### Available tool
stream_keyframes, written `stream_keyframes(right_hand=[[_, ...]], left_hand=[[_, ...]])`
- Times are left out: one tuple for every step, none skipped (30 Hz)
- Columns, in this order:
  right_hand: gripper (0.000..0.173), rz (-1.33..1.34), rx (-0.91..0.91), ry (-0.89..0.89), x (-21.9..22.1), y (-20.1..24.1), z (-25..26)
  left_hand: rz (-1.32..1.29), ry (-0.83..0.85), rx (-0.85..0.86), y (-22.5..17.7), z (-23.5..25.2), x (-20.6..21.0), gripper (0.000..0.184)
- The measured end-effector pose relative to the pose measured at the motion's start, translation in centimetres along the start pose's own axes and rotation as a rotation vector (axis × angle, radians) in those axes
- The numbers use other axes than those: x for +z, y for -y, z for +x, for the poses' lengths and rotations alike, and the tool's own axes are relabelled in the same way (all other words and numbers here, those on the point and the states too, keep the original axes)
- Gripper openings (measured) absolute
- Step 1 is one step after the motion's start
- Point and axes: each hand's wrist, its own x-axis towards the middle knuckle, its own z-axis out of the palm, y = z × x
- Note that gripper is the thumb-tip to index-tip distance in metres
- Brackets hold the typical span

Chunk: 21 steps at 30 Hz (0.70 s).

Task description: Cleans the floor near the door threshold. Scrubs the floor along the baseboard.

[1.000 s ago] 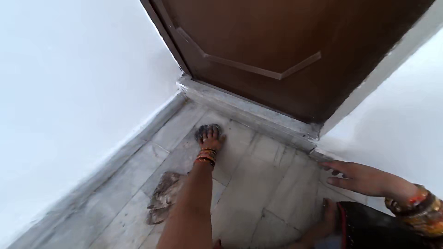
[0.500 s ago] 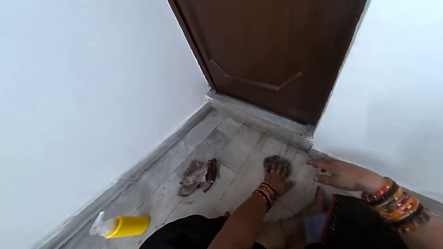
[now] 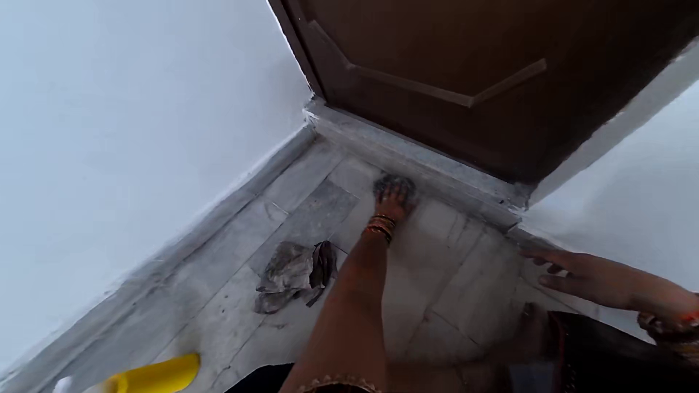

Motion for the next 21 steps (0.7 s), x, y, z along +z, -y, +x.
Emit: stream_keyframes(right_hand=[[0.057, 0.008, 0.011, 0.004, -0.1, -0.1, 0.2], [0.058, 0.014, 0.024, 0.009, -0.1, -0.2, 0.4], [0.058, 0.019, 0.033, 0.014, -0.1, -0.3, 0.5], [0.058, 0.025, 0.042, 0.014, -0.1, -0.4, 0.6], [0.058, 0.025, 0.046, 0.01, -0.1, -0.5, 0.6], [0.058, 0.02, 0.042, 0.006, -0.1, -0.8, 0.6], [0.058, 0.016, 0.037, 0.003, -0.2, -0.9, 0.6], [0.058, 0.013, 0.034, -0.004, -0.2, -0.9, 0.6], [0.057, 0.007, 0.028, -0.014, -0.2, -0.8, 0.7], [0.058, -0.001, 0.019, -0.026, -0.3, -0.6, 0.7], [0.059, -0.007, 0.01, -0.038, -0.3, -0.3, 0.6], [0.059, -0.014, 0.004, -0.047, -0.3, 0.0, 0.5], [0.059, -0.015, -0.002, -0.055, -0.3, 0.4, 0.4], [0.059, -0.018, -0.011, -0.061, -0.2, 0.8, 0.2], [0.059, -0.023, -0.022, -0.065, -0.2, 1.3, -0.1], [0.06, -0.035, -0.031, -0.067, -0.1, 1.8, -0.4], [0.06, -0.047, -0.044, -0.072, 0.0, 2.1, -0.7], [0.059, -0.06, -0.051, -0.074, 0.1, 2.6, -1.1], [0.059, -0.076, -0.062, -0.076, 0.1, 3.0, -1.6], [0.059, -0.092, -0.075, -0.08, 0.1, 3.3, -2.1], [0.059, -0.1, -0.087, -0.083, 0.2, 3.6, -2.5]], left_hand=[[0.0, -0.019, -0.04, 1.9, 0.6, -0.9, 0.069], [-0.005, -0.034, -0.078, 3.6, 0.9, -1.7, 0.069], [-0.003, -0.043, -0.114, 5.2, 1.0, -2.4, 0.069], [0.0, -0.051, -0.146, 6.6, 0.8, -2.9, 0.07], [-0.004, -0.055, -0.178, 7.8, 0.3, -3.3, 0.072], [-0.005, -0.063, -0.208, 8.7, -0.4, -3.5, 0.073], [-0.007, -0.068, -0.241, 9.3, -1.3, -3.5, 0.074], [-0.003, -0.068, -0.273, 9.5, -2.5, -3.4, 0.076], [0.0, -0.066, -0.297, 9.5, -3.8, -3.1, 0.077], [-0.003, -0.076, -0.307, 9.3, -5.1, -2.6, 0.079], [0.003, -0.091, -0.311, 9.0, -6.3, -1.9, 0.08], [0.0, -0.088, -0.319, 8.6, -7.4, -1.1, 0.081], [-0.002, -0.065, -0.329, 7.9, -8.6, -0.5, 0.083], [-0.003, -0.021, -0.336, 6.9, -9.8, -0.2, 0.084], [-0.004, 0.031, -0.34, 5.6, -11.1, -0.1, 0.084], [0.002, 0.071, -0.332, 4.4, -12.3, 0.3, 0.084], [0.016, 0.094, -0.315, 3.1, -13.4, 0.7, 0.084], [0.023, 0.109, -0.294, 1.9, -14.4, 1.1, 0.084], [0.028, 0.133, -0.269, 0.5, -15.2, 1.5, 0.084], [0.028, 0.156, -0.237, -0.9, -15.9, 2.0, 0.084], [0.034, 0.167, -0.194, -2.3, -16.3, 2.6, 0.084]])
